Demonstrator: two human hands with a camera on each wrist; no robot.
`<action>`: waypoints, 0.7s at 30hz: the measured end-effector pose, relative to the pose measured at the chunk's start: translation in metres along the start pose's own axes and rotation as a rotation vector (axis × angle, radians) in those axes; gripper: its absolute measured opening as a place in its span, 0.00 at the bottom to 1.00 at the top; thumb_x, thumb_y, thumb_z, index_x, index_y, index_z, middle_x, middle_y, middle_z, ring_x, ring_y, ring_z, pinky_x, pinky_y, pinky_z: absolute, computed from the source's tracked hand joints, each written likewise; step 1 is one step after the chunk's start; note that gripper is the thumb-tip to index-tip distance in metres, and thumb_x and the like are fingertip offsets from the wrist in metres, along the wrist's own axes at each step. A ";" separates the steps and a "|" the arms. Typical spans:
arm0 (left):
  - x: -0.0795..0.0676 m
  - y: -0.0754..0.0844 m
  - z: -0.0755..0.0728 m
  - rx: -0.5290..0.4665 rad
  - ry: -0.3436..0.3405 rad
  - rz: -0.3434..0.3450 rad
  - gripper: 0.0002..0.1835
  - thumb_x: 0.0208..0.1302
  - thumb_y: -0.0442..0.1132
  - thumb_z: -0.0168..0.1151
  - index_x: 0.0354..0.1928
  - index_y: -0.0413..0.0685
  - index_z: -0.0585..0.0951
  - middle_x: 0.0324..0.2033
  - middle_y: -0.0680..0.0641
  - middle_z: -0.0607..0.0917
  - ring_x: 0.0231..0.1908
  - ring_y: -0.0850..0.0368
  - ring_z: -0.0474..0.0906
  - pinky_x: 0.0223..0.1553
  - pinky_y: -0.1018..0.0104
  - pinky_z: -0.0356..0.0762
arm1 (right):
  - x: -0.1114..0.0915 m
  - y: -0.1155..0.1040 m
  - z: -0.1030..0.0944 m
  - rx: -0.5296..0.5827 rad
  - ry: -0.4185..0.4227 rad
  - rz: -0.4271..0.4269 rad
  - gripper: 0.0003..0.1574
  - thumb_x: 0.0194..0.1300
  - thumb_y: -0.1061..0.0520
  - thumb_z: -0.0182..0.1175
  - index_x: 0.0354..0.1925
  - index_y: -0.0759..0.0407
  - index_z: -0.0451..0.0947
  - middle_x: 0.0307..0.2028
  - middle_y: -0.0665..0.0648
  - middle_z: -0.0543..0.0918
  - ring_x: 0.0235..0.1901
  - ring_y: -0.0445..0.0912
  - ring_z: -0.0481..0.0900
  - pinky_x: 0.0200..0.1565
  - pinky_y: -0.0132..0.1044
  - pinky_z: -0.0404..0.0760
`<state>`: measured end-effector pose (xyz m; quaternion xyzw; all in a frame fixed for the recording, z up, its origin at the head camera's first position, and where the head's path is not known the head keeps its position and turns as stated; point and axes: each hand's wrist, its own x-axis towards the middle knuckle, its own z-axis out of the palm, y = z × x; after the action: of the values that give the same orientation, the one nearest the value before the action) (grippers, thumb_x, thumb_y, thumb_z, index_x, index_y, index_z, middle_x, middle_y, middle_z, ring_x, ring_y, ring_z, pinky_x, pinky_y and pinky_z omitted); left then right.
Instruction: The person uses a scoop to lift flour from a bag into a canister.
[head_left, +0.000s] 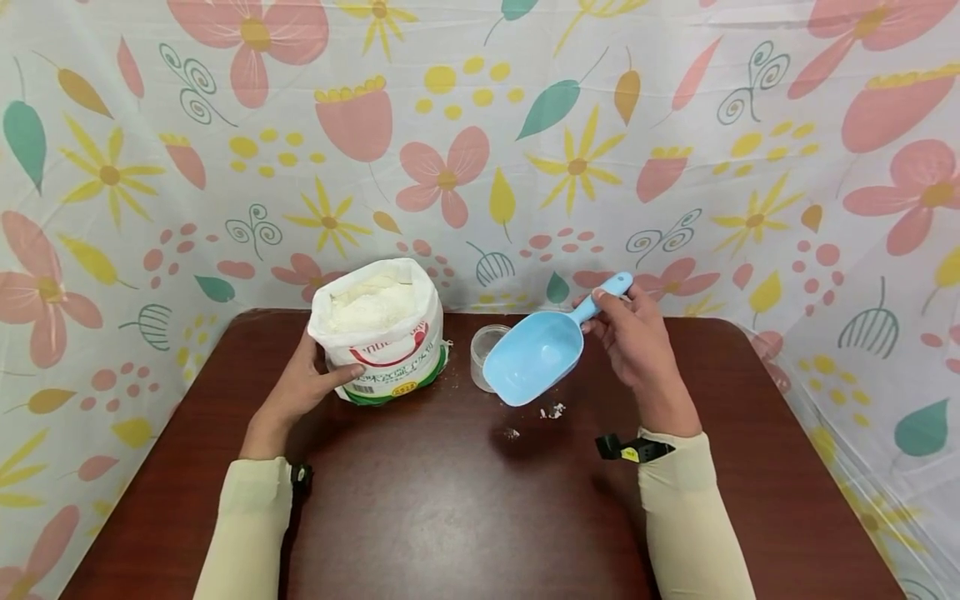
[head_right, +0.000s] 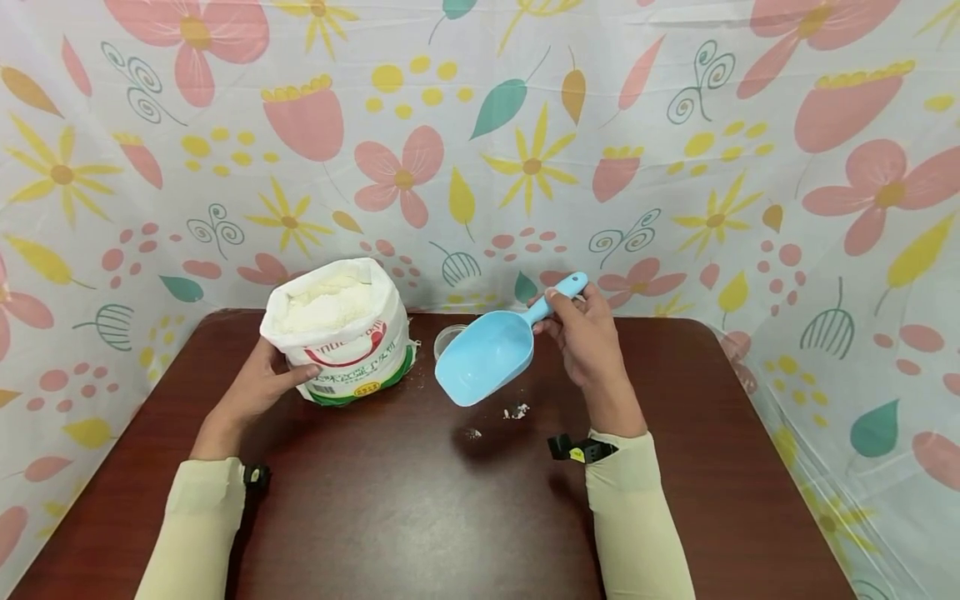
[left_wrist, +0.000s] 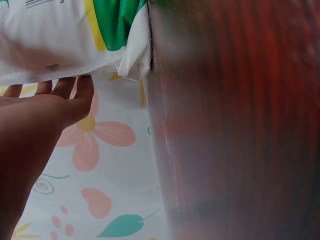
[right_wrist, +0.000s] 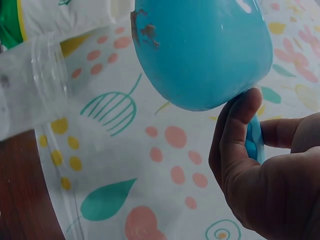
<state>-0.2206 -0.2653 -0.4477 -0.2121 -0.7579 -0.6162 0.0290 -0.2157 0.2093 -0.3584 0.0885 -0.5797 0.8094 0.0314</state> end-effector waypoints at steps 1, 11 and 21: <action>0.000 0.000 0.000 -0.001 0.001 -0.001 0.63 0.60 0.24 0.75 0.85 0.74 0.48 0.75 0.51 0.69 0.71 0.51 0.67 0.69 0.63 0.64 | 0.000 0.000 0.002 -0.001 0.006 -0.005 0.16 0.81 0.57 0.58 0.55 0.68 0.67 0.38 0.55 0.89 0.29 0.41 0.86 0.37 0.29 0.86; 0.000 -0.001 -0.001 0.016 0.005 -0.013 0.64 0.59 0.25 0.77 0.85 0.75 0.48 0.75 0.53 0.69 0.71 0.52 0.67 0.70 0.59 0.63 | 0.008 -0.005 0.024 0.039 0.087 0.026 0.19 0.81 0.56 0.59 0.58 0.66 0.66 0.43 0.59 0.85 0.30 0.41 0.84 0.38 0.28 0.85; -0.001 0.000 -0.001 0.038 0.020 -0.042 0.65 0.60 0.28 0.78 0.84 0.79 0.45 0.76 0.56 0.67 0.71 0.54 0.66 0.71 0.50 0.63 | 0.019 -0.017 0.045 0.101 0.114 0.038 0.15 0.81 0.56 0.58 0.54 0.63 0.65 0.46 0.59 0.79 0.34 0.42 0.82 0.40 0.28 0.84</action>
<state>-0.2195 -0.2662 -0.4479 -0.1892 -0.7733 -0.6045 0.0276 -0.2274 0.1717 -0.3253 0.0327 -0.5371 0.8417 0.0446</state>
